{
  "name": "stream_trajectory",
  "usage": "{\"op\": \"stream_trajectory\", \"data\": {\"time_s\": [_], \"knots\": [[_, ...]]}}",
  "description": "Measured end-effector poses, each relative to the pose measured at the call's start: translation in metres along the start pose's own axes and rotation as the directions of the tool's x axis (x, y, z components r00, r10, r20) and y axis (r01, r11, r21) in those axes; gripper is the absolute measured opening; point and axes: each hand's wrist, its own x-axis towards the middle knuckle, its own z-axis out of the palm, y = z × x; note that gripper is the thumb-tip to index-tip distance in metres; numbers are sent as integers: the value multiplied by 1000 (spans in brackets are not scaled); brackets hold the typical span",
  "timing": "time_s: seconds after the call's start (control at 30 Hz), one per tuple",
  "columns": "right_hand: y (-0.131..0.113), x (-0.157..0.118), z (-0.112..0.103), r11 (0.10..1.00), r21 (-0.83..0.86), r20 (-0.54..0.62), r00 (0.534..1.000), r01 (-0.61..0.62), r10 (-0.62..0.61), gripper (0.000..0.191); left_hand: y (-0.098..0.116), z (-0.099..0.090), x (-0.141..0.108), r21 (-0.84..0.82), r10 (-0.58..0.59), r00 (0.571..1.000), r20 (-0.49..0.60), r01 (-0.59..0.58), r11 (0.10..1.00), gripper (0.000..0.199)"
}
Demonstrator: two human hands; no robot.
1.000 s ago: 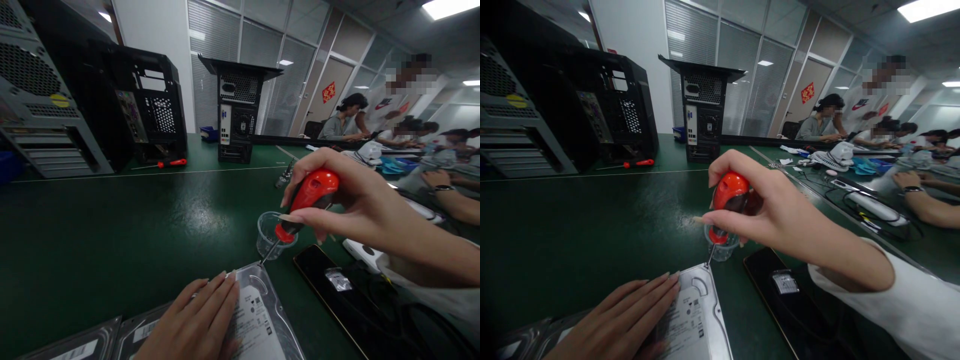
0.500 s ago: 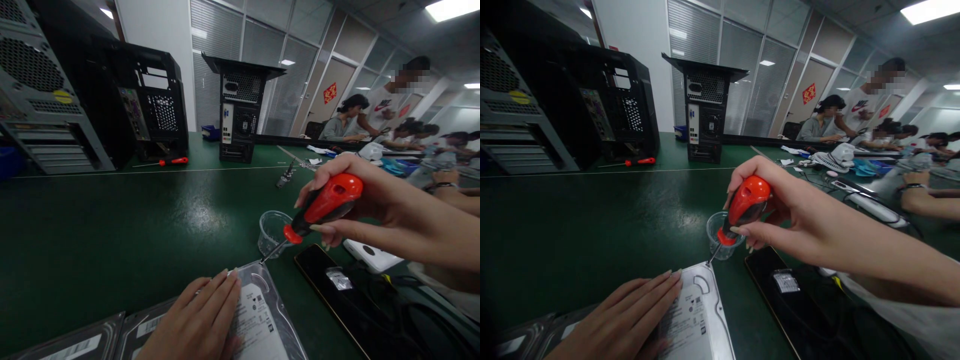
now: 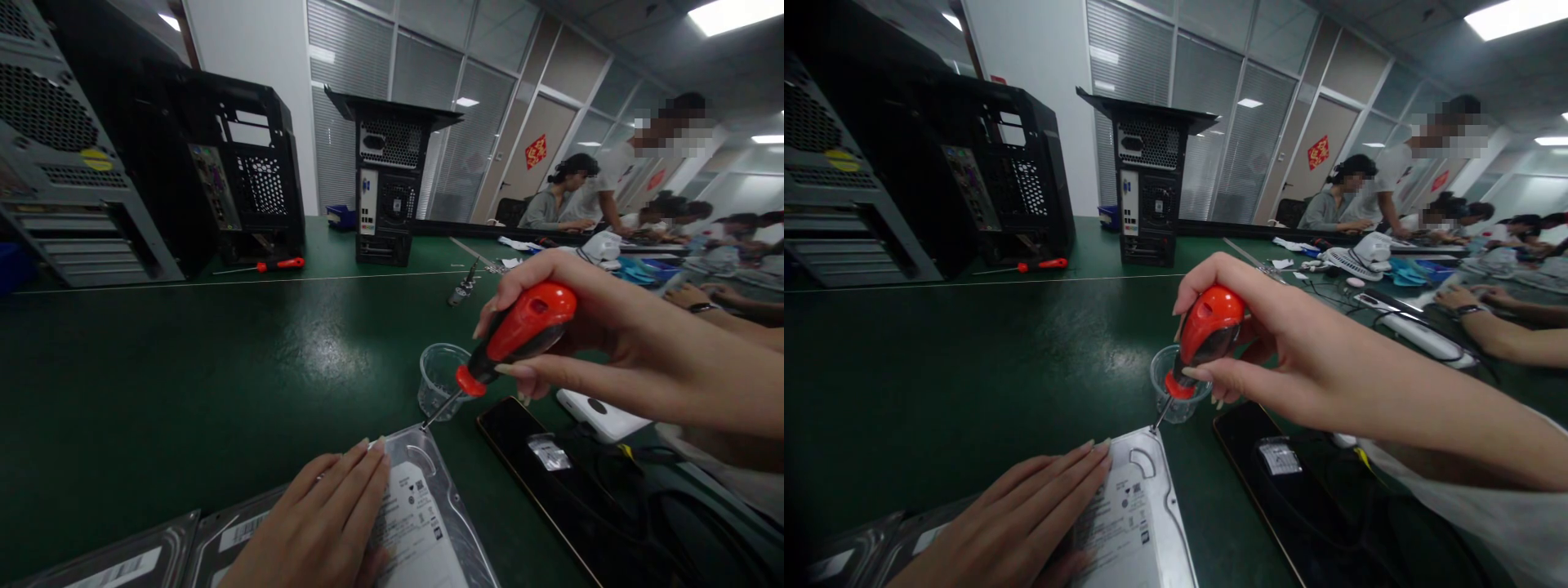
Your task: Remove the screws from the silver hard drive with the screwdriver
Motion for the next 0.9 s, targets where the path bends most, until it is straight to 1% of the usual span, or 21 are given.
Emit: {"op": "stream_trajectory", "data": {"time_s": [0.17,0.33,0.47,0.53,0.63,0.73,0.83,0.9], "knots": [[-2,1,1,1000,-21,-13,1000,4,-5,26,1,1,0,-20,-15,1000,23,16,1000,49],[-3,-1,2,999,27,13,1000,-25,24,26,2,1,0,-31,-19,1000,14,19,999,50],[-4,0,1,995,32,16,996,-93,92,30,4,-7,3,41,-51,994,101,47,998,48],[-3,4,0,996,-19,5,996,-86,86,31,6,-11,5,86,-61,989,137,49,995,46],[-4,16,0,986,-156,-43,998,-55,49,34,6,-12,6,108,-48,990,131,34,994,45],[-5,29,1,941,-338,-111,994,-22,-16,42,5,-9,5,98,-40,993,111,30,995,44],[-7,38,2,867,-497,-96,991,31,-91,42,4,-5,4,73,-8,999,54,4,997,44],[-7,41,1,851,-520,-68,990,67,-120,41,3,-3,2,59,-9,999,35,7,998,44]]}}
